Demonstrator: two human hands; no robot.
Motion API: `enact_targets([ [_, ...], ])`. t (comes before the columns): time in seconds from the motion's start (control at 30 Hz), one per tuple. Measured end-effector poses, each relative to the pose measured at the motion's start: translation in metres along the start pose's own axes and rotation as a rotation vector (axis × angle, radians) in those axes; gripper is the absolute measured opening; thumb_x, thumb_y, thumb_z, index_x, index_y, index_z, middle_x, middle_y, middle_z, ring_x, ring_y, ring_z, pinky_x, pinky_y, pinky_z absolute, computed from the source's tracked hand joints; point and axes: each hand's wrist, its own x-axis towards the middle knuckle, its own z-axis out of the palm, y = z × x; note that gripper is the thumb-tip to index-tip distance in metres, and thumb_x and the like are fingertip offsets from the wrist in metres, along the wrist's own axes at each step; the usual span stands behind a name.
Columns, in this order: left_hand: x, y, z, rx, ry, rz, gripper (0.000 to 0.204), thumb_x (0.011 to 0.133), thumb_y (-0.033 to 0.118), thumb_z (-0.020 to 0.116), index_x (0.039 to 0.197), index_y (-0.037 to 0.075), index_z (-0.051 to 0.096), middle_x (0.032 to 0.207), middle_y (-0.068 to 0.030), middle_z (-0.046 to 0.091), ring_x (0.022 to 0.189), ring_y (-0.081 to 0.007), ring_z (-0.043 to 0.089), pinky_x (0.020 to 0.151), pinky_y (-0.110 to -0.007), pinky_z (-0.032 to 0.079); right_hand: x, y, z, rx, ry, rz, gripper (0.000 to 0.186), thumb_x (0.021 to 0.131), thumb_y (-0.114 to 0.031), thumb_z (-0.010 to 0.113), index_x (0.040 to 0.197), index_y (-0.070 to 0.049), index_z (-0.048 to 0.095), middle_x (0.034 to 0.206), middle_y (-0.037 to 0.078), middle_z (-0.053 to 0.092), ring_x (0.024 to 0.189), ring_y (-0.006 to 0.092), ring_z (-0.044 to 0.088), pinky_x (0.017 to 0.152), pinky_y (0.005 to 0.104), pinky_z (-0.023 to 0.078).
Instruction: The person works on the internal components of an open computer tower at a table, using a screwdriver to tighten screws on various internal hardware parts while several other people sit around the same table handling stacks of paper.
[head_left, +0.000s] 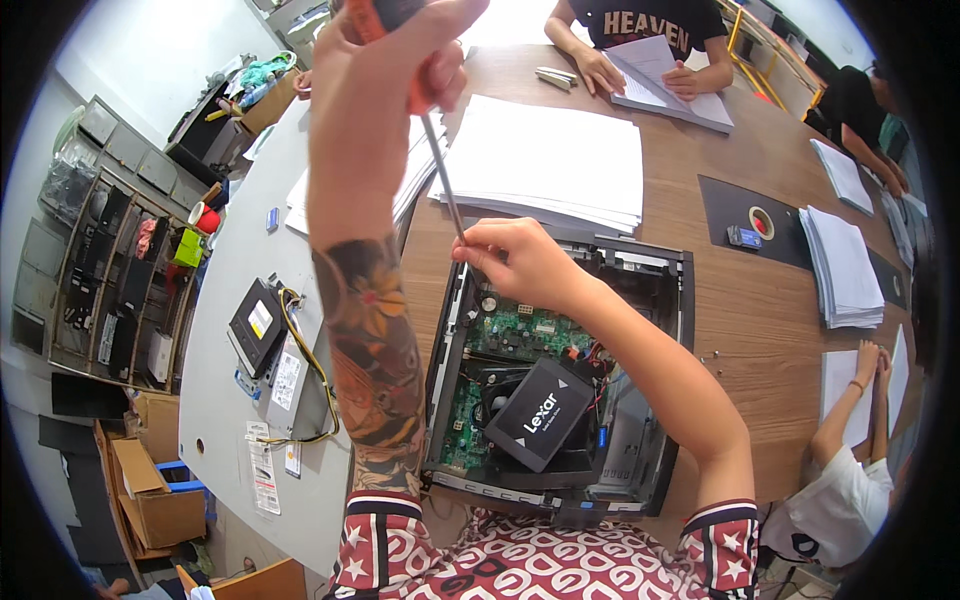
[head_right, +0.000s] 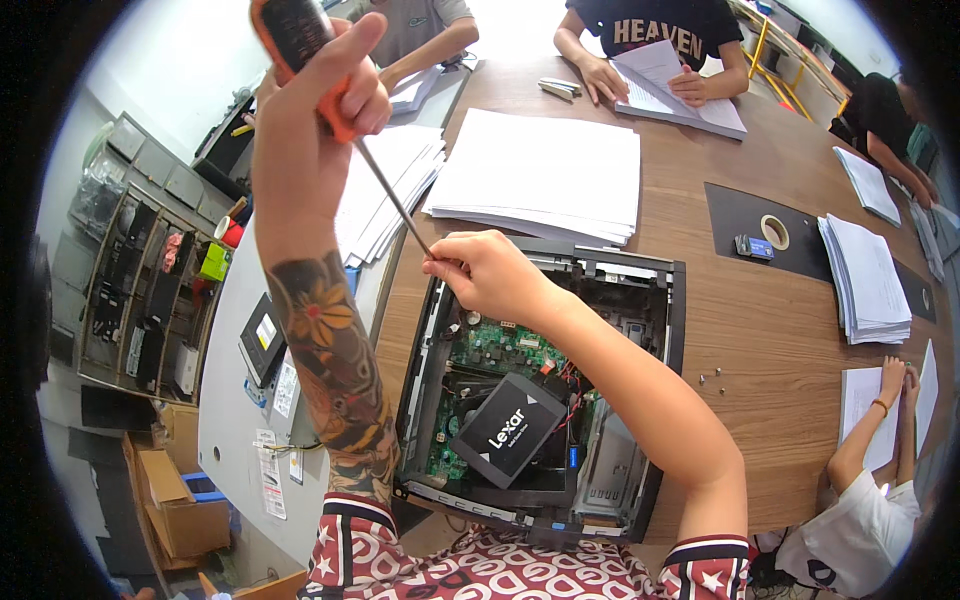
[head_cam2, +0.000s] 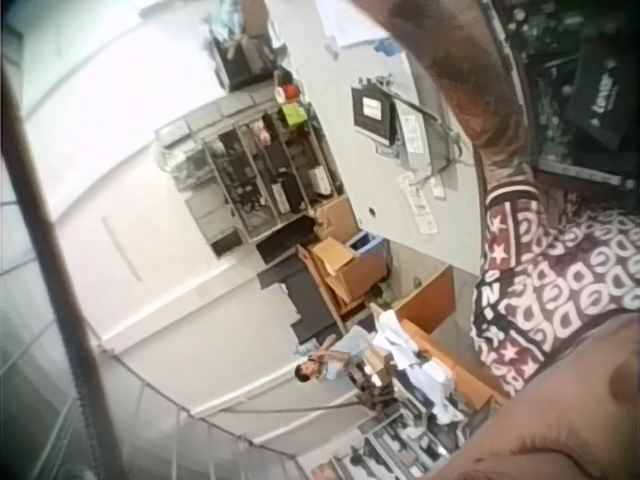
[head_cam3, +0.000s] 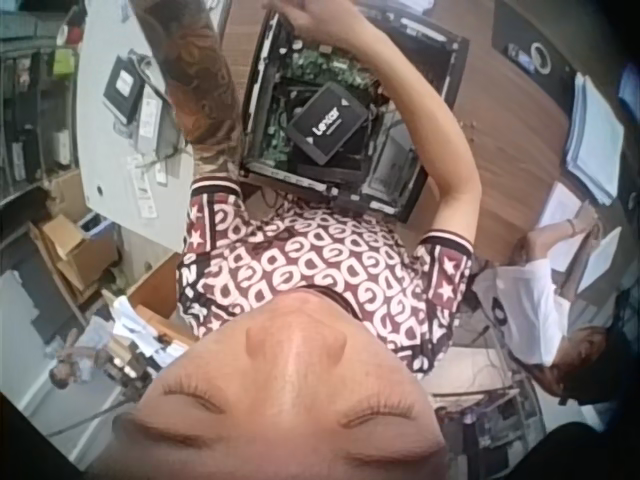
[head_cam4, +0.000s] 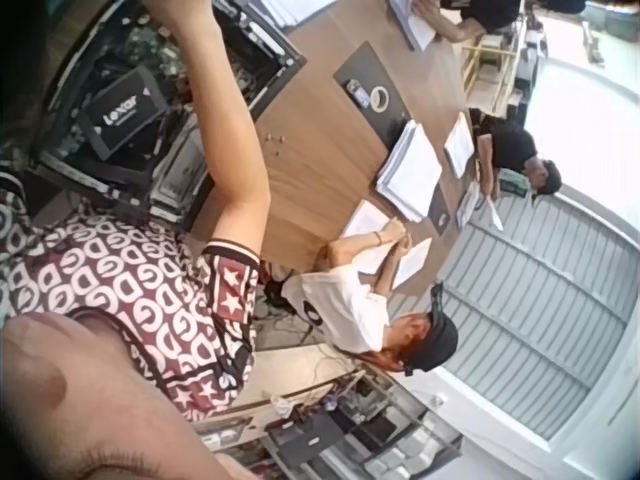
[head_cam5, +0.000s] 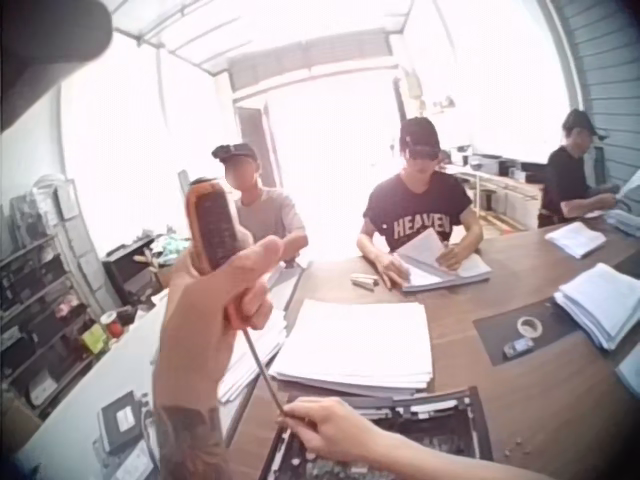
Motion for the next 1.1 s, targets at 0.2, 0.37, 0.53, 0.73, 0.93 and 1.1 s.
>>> enact_targets([
  [0.2,0.016,-0.009,-0.034,-0.236,-0.438,-0.176,0.008,0.094,0.010,0.060,0.092,0.006,0.053,0.050,0.0075,0.035,0.035,-0.0024,0.026,0.038,-0.021,0.020,0.003,0.001,0.005,-0.021,-0.026,-0.004,0.016,0.091,-0.014,0.063,0.093,0.001,0.067,0.078,0.016,0.065,0.070,0.0294,0.062,0.066,0.0374,0.048],
  [0.37,0.009,0.002,-0.025,0.346,-0.105,-0.029,0.016,0.096,0.018,0.059,0.102,0.003,0.058,0.058,0.0004,0.048,0.041,-0.0075,0.042,0.043,-0.021,0.033,0.004,-0.009,0.015,0.072,-0.009,0.007,0.016,0.092,-0.012,0.061,0.096,0.002,0.067,0.082,0.016,0.067,0.074,0.0274,0.065,0.070,0.0359,0.051],
  [0.53,-0.009,0.032,0.004,0.338,0.016,-0.183,0.044,0.090,0.027,0.069,0.116,-0.005,0.053,0.091,-0.0132,0.064,0.060,-0.0080,0.049,0.056,-0.021,0.039,0.001,-0.003,0.005,0.025,0.018,0.021,0.016,0.093,-0.012,0.060,0.099,0.002,0.067,0.086,0.016,0.068,0.075,0.0256,0.066,0.072,0.0346,0.052],
  [0.73,-0.004,0.034,-0.075,0.304,-0.395,0.006,0.047,0.093,0.020,0.065,0.129,-0.007,0.051,0.110,-0.0246,0.066,0.099,-0.0300,0.068,0.091,-0.041,0.053,0.004,-0.008,0.009,0.046,-0.002,0.026,0.016,0.092,-0.011,0.063,0.102,0.000,0.066,0.087,0.014,0.068,0.073,0.0203,0.066,0.069,0.0317,0.053],
  [0.93,-0.003,0.028,-0.083,0.468,-0.254,0.052,0.053,0.081,0.016,0.080,0.125,-0.002,0.056,0.105,-0.0162,0.069,0.096,-0.0218,0.068,0.089,-0.036,0.054,0.003,-0.010,0.012,0.065,0.017,0.011,0.016,0.090,-0.013,0.067,0.099,0.000,0.067,0.084,0.011,0.068,0.075,0.0194,0.069,0.070,0.0297,0.054],
  [1.1,-0.009,0.029,-0.079,0.511,-0.246,0.077,0.054,0.079,0.024,0.082,0.122,0.000,0.060,0.104,-0.0146,0.069,0.101,-0.0203,0.066,0.091,-0.034,0.053,0.004,-0.013,0.013,0.008,0.071,0.028,0.015,0.088,-0.014,0.069,0.091,0.001,0.070,0.084,0.010,0.065,0.074,0.0197,0.067,0.069,0.0297,0.054],
])
